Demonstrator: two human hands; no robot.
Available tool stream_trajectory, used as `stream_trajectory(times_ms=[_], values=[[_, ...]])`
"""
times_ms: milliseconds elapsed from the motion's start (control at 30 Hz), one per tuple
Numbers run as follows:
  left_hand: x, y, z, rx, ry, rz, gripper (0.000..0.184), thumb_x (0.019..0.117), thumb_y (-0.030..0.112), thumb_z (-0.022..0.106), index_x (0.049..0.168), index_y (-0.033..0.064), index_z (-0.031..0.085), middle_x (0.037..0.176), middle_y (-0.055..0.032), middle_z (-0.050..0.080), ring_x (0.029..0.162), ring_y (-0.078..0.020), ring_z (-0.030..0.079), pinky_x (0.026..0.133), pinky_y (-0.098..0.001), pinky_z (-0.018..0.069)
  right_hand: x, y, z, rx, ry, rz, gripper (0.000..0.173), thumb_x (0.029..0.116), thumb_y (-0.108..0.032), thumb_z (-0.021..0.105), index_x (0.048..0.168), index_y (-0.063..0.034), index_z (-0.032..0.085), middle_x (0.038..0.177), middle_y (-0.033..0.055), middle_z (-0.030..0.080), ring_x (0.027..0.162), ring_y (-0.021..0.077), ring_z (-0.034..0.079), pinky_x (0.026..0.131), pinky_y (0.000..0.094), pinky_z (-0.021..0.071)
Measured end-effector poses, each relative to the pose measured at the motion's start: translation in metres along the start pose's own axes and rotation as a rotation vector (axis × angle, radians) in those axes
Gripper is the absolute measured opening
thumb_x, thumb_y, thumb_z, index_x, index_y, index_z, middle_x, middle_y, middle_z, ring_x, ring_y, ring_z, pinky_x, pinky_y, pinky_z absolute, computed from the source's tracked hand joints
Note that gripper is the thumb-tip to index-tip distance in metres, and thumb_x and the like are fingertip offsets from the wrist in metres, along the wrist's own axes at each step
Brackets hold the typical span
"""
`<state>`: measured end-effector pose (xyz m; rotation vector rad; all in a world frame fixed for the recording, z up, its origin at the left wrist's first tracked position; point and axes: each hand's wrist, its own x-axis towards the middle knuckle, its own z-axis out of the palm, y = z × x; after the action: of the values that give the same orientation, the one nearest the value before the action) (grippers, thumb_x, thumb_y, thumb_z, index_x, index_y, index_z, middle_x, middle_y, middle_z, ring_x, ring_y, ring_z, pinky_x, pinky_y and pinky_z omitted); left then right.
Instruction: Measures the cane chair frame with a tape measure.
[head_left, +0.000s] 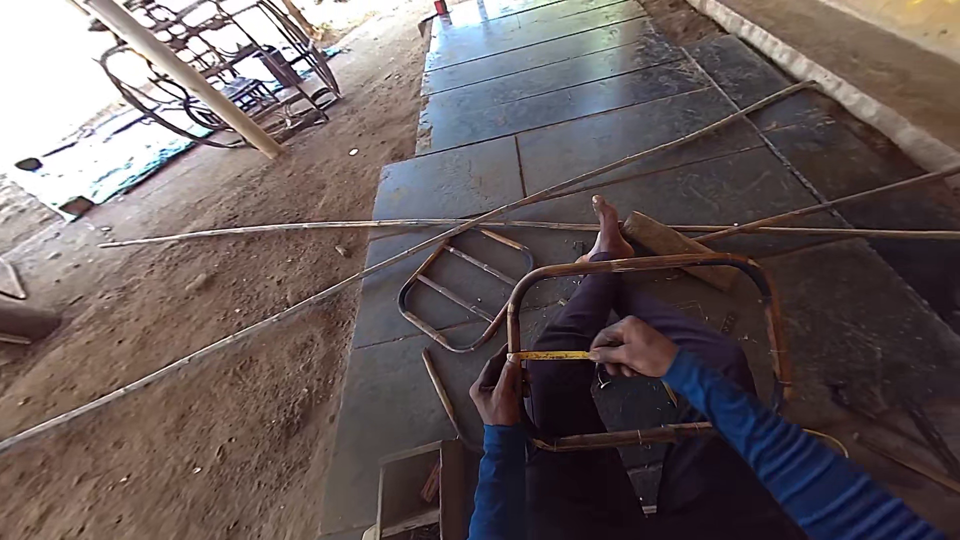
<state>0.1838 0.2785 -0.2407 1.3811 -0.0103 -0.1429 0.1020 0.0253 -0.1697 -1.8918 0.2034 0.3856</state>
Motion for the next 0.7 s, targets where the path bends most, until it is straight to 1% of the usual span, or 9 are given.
stream_trajectory(times_ms=[133, 200, 267, 333, 400, 533, 600, 633, 700], values=[[0.001, 0.000, -0.002, 0.023, -0.022, 0.021, 0.030, 0.0936, 0.005, 0.070, 0.121, -0.0058, 0.070, 0.094, -0.0223, 0.075, 0.052, -0.0214, 0.065, 0.042, -0.0303, 0.0536, -0.067, 0.045, -0.061, -0.075, 0.122, 0.041, 0.015, 0.1004, -0.019, 0.068, 0.103, -0.0077, 0.077, 0.069, 0.0040, 0.068, 0.049, 0.0127, 0.057, 0.048, 0.0297, 0.0506], [0.003, 0.000, -0.004, 0.008, -0.025, 0.011, 0.029, 0.0959, 0.004, 0.066, 0.123, -0.0068, 0.069, 0.097, -0.0237, 0.075, 0.052, -0.0215, 0.065, 0.042, -0.0297, 0.0531, -0.102, 0.065, -0.085, -0.032, 0.238, 0.027, 0.014, 0.0986, -0.016, 0.069, 0.103, -0.0068, 0.078, 0.067, 0.0047, 0.067, 0.046, 0.0121, 0.055, 0.044, 0.0285, 0.0482], [0.002, -0.001, -0.006, -0.029, -0.011, -0.005, 0.029, 0.0978, 0.004, 0.063, 0.123, -0.0082, 0.068, 0.097, -0.0248, 0.075, 0.050, -0.0206, 0.064, 0.041, -0.0294, 0.0522, -0.128, 0.074, -0.096, 0.028, 0.356, -0.018, 0.011, 0.0957, -0.013, 0.072, 0.100, -0.0074, 0.079, 0.064, 0.0042, 0.065, 0.043, 0.0098, 0.049, 0.039, 0.0249, 0.0411], [0.000, -0.001, -0.005, -0.056, -0.010, -0.013, 0.030, 0.0990, 0.006, 0.059, 0.123, -0.0086, 0.067, 0.096, -0.0253, 0.074, 0.051, -0.0206, 0.064, 0.041, -0.0293, 0.0519, -0.139, 0.070, -0.094, 0.058, 0.407, -0.091, 0.011, 0.0912, -0.020, 0.075, 0.097, -0.0124, 0.081, 0.064, 0.0004, 0.065, 0.045, 0.0078, 0.047, 0.040, 0.0234, 0.0390], [0.000, 0.001, -0.002, -0.056, -0.027, -0.003, 0.034, 0.0984, 0.009, 0.051, 0.122, -0.0078, 0.068, 0.095, -0.0250, 0.074, 0.051, -0.0208, 0.063, 0.041, -0.0299, 0.0516, -0.137, 0.049, -0.079, 0.123, 0.366, -0.195, 0.014, 0.0893, -0.027, 0.077, 0.096, -0.0158, 0.082, 0.065, -0.0012, 0.066, 0.045, 0.0065, 0.048, 0.041, 0.0232, 0.0400], [0.001, 0.001, -0.003, -0.053, -0.022, 0.001, 0.038, 0.0943, 0.011, 0.045, 0.118, -0.0069, 0.069, 0.089, -0.0238, 0.074, 0.051, -0.0215, 0.063, 0.041, -0.0313, 0.0511, -0.098, -0.012, -0.034, 0.503, 0.113, -0.443, 0.015, 0.0959, -0.015, 0.070, 0.105, -0.0084, 0.079, 0.063, 0.0034, 0.061, 0.043, 0.0027, 0.041, 0.038, 0.0192, 0.0349], [0.000, -0.002, -0.003, -0.082, 0.022, -0.001, 0.030, 0.0882, 0.009, 0.050, 0.104, -0.0066, 0.069, 0.073, -0.0192, 0.071, 0.048, -0.0209, 0.064, 0.040, -0.0320, 0.0522, -0.067, -0.034, -0.012, 0.550, 0.055, -0.435, 0.015, 0.0959, -0.014, 0.070, 0.105, -0.0070, 0.079, 0.062, 0.0023, 0.060, 0.043, 0.0022, 0.041, 0.040, 0.0192, 0.0348], [-0.001, -0.002, -0.004, -0.103, 0.027, -0.009, 0.028, 0.0860, 0.009, 0.053, 0.102, -0.0072, 0.069, 0.069, -0.0179, 0.069, 0.048, -0.0209, 0.064, 0.041, -0.0323, 0.0527, -0.050, -0.039, -0.002, 0.542, 0.048, -0.395, 0.014, 0.0956, -0.015, 0.070, 0.104, -0.0068, 0.079, 0.061, 0.0018, 0.059, 0.043, 0.0022, 0.040, 0.040, 0.0192, 0.0342], [-0.002, -0.005, -0.007, -0.154, 0.004, -0.006, 0.033, 0.0840, 0.009, 0.056, 0.109, -0.0090, 0.068, 0.066, -0.0162, 0.067, 0.048, -0.0193, 0.063, 0.042, -0.0313, 0.0530, -0.017, -0.038, 0.016, 0.495, 0.029, -0.272, 0.014, 0.0958, -0.018, 0.071, 0.103, -0.0075, 0.078, 0.058, -0.0003, 0.055, 0.042, 0.0024, 0.039, 0.039, 0.0197, 0.0343]])
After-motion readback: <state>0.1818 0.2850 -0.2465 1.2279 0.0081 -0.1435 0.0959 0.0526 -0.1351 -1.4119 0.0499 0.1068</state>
